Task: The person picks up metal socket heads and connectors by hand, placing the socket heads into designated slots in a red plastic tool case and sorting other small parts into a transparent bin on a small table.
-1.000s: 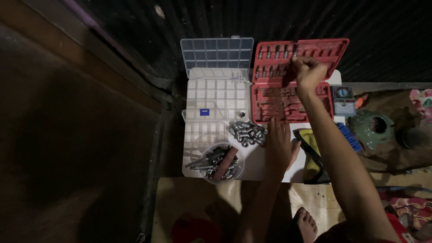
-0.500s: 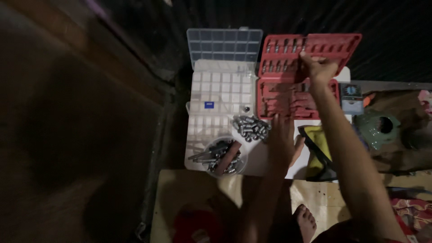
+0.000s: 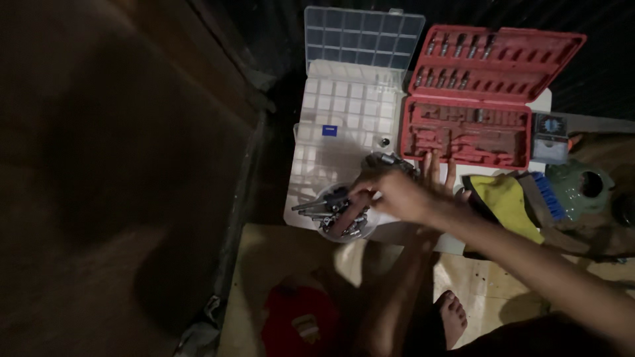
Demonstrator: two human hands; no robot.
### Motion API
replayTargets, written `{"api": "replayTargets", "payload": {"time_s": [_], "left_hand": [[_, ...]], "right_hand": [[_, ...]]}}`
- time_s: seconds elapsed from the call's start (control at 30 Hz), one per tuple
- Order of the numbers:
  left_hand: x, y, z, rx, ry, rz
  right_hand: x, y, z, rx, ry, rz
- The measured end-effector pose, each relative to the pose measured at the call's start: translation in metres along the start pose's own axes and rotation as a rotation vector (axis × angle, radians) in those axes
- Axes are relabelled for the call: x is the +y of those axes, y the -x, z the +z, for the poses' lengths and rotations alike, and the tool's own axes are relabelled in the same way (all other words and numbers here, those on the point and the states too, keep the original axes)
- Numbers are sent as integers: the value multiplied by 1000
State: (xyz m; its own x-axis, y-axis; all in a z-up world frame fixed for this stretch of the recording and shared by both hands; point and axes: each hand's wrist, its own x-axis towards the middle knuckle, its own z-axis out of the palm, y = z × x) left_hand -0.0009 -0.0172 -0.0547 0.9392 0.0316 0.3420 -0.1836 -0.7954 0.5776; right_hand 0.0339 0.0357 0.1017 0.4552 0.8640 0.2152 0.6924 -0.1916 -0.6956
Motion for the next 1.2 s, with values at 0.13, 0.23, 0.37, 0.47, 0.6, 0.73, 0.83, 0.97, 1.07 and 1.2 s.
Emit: {"api": "replayTargets", "payload": {"time_s": [0.13, 0.23, 0.37, 0.47, 0.6, 0.73, 0.83, 0.97, 1.07, 1.2], "left_hand": [[-2, -3, 9, 43, 36, 4], [-2, -5, 6, 116, 109, -21], [2, -3, -5, 101, 103, -40], [4, -3, -8, 77, 79, -52], [4, -2, -2, 46, 34, -85], [2, 1, 5, 71, 74, -83], [1, 2, 8, 67, 61, -69], [-1, 3, 11, 39, 90, -85], [-1, 2, 14, 33, 68, -92], [-1, 1, 16, 73, 43, -72]], "right_hand": [[-18, -23, 33, -464, 272, 249], [-17, -29, 37, -603, 318, 449], [-8, -25, 38, -412, 146, 389], [-3, -18, 41, -226, 33, 389], [0, -10, 33, -93, -28, 237], [-1, -8, 14, -113, -62, 235], [-5, -7, 15, -115, -57, 250], [-9, -5, 17, -150, -140, 407], [-9, -6, 17, -123, -151, 373], [-5, -3, 9, -79, -151, 331]]}}
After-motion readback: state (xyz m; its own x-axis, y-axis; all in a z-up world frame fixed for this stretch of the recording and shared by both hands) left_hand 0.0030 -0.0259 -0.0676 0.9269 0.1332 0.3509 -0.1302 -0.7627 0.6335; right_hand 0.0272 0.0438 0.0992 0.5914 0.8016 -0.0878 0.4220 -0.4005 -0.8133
